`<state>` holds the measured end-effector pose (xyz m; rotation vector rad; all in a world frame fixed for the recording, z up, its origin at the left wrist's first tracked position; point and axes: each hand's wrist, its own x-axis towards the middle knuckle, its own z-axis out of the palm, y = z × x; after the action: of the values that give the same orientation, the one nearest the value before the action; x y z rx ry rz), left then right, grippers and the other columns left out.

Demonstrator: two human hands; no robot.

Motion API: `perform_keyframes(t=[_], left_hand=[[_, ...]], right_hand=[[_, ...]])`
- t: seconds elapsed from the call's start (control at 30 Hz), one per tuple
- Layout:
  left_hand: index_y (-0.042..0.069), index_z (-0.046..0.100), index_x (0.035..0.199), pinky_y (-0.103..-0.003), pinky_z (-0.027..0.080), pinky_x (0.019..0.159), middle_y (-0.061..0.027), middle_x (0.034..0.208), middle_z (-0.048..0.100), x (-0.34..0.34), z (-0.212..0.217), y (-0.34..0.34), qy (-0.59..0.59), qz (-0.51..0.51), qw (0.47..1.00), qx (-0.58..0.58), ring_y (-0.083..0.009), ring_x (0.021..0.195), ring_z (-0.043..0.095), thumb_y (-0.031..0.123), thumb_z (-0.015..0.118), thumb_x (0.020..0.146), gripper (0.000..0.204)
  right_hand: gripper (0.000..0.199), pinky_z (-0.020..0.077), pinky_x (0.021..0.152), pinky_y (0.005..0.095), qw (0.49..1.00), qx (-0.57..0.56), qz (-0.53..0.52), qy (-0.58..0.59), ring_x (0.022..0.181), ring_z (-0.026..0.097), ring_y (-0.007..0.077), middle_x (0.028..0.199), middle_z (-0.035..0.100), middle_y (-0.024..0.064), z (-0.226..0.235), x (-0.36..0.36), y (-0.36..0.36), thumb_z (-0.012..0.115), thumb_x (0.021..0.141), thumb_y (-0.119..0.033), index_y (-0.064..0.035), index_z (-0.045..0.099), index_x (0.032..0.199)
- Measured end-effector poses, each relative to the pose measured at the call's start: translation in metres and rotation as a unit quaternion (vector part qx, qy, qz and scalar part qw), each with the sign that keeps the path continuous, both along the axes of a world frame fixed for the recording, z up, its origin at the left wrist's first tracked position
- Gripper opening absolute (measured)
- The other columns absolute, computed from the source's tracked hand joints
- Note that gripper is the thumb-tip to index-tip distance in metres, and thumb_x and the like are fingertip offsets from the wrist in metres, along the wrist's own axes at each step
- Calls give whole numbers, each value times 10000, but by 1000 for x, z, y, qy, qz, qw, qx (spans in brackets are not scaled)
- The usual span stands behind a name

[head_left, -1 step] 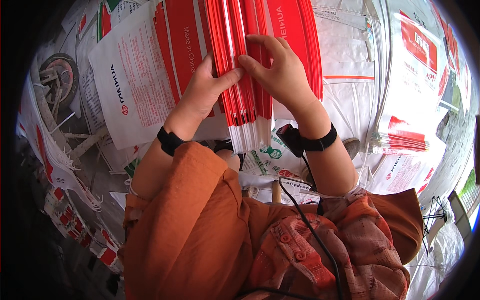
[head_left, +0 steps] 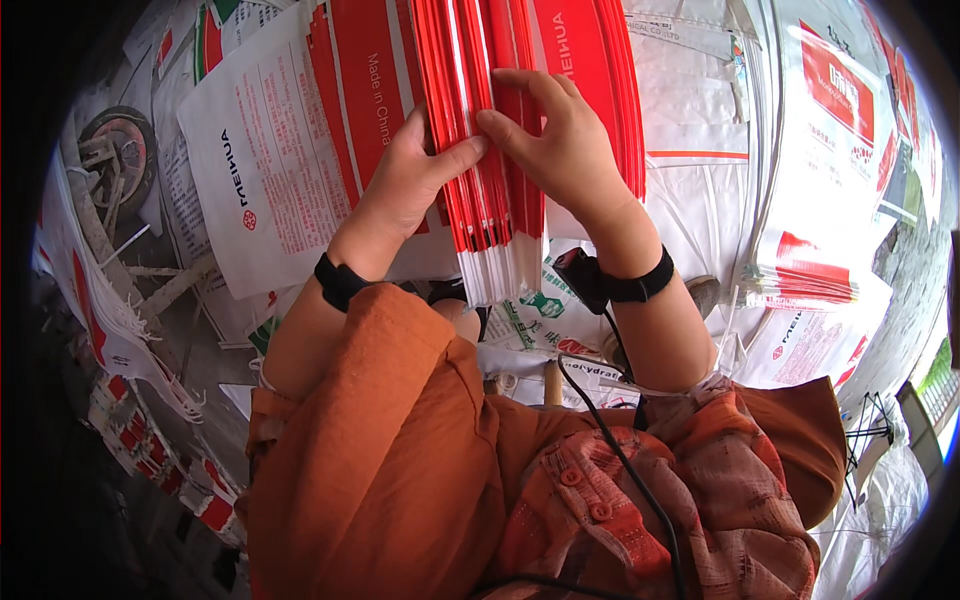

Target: Manually organizing and bundling plastic industrial sacks with ties.

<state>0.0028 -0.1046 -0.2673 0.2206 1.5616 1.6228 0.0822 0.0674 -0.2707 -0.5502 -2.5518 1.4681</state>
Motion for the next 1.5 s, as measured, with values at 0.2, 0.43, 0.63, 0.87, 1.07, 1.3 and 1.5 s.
perform_keyframes(t=[0.2,0.43,0.63,0.87,1.07,1.3,1.5], left_hand=[[28,460,1380,-306,551,932,-81,1210,632,0,-1,1,4,5,1000,4,-137,1077,645,119,661,963,472],[17,460,1375,-306,556,923,-81,1193,642,0,-1,1,1,3,1000,-13,-131,1053,653,109,676,952,483],[13,472,1368,-310,558,918,-87,1219,637,3,1,5,15,15,1000,-4,-139,1060,654,108,681,955,473],[12,477,1358,-307,559,906,-87,1211,640,3,0,5,6,17,1000,8,-137,1052,653,114,682,955,464],[22,473,1361,-300,560,891,-78,1172,650,2,2,6,13,8,1000,-27,-125,1028,655,116,682,954,467],[20,468,1365,-296,557,897,-76,1173,651,3,0,5,5,15,1000,-6,-121,1031,653,123,688,953,478],[18,449,1385,-300,554,916,-79,1201,640,2,2,5,7,2,1000,-17,-125,1053,647,126,690,952,507]], right_hand=[[431,554,860,370,1000,-9,6,3,1002,680,279,1112,671,129,1,0,1,746,883,-291,-102,646,1257],[400,552,871,376,997,8,-70,9,1029,672,313,1142,668,136,-10,3,0,689,904,-212,-115,632,1288],[371,561,845,372,1000,-8,2,-19,994,682,305,1141,675,136,2,0,1,686,917,-219,-138,645,1277],[368,566,813,368,1000,9,-15,23,947,690,273,1124,675,140,-12,1,4,663,934,-189,-146,639,1298],[434,567,820,363,1000,-18,-7,-5,942,688,282,1137,669,142,-4,3,6,648,920,-144,-178,610,1352],[476,567,818,368,999,49,1,20,950,686,291,1159,667,147,-6,2,2,609,896,-92,-178,595,1363],[429,566,798,449,998,7,-19,56,937,678,375,1090,649,191,-12,3,8,650,866,-153,-110,604,1291]])
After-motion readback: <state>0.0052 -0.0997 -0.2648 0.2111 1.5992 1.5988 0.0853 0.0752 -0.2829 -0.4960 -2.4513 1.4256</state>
